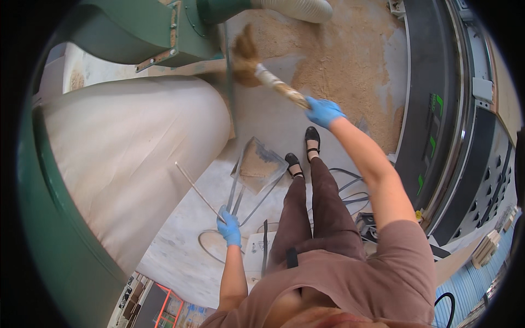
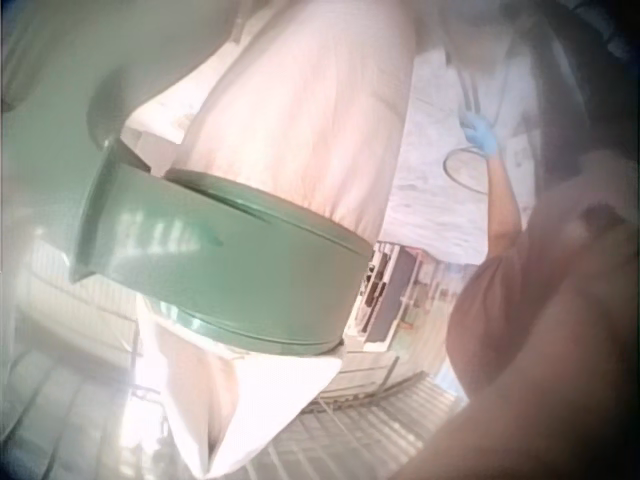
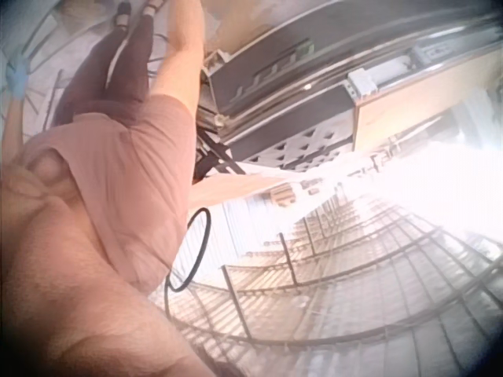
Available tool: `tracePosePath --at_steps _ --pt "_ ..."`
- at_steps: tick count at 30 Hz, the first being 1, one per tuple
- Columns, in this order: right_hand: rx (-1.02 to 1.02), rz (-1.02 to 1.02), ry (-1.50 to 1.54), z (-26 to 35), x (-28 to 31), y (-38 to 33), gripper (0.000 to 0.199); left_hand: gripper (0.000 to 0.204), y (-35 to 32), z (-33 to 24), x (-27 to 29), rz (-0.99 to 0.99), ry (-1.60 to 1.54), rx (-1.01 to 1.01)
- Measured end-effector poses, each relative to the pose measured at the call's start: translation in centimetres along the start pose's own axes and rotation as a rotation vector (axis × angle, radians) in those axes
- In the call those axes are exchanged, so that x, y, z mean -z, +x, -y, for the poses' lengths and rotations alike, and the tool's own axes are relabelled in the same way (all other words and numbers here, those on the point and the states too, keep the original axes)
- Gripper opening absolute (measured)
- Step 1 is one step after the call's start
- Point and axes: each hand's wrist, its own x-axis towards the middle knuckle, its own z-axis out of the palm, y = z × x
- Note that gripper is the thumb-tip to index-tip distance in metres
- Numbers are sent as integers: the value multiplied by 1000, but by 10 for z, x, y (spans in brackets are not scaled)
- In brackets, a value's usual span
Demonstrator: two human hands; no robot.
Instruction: The person sweeps sawdust and debris on a workshop floor using a broom and dustpan, moving cables aside to reach under equipment. They gather the debris into a pile and scoop it into the dustpan, then continue sweeping remaining dust across the floor.
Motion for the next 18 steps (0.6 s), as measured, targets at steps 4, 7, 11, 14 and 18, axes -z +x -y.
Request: tracePosePath --at_steps 4,7,11,14,18 --pt "-15 147 -211 46 -9 127 36 41 6 -10 -26 -19 -57 61" --pt "-95 107 -180 0 10 159 36 42 10 -20 -46 -25 -13 45" --pt "-317 1 -26 -78 34 149 40 41 12 -38 -72 -36 -56 81" --pt "-433 -2 57 -133 50 103 39 41 13 -52 -87 -2 -83 65" --pt "-620 21 229 -172 61 10 44 40 19 -68 -102 30 -72 65"
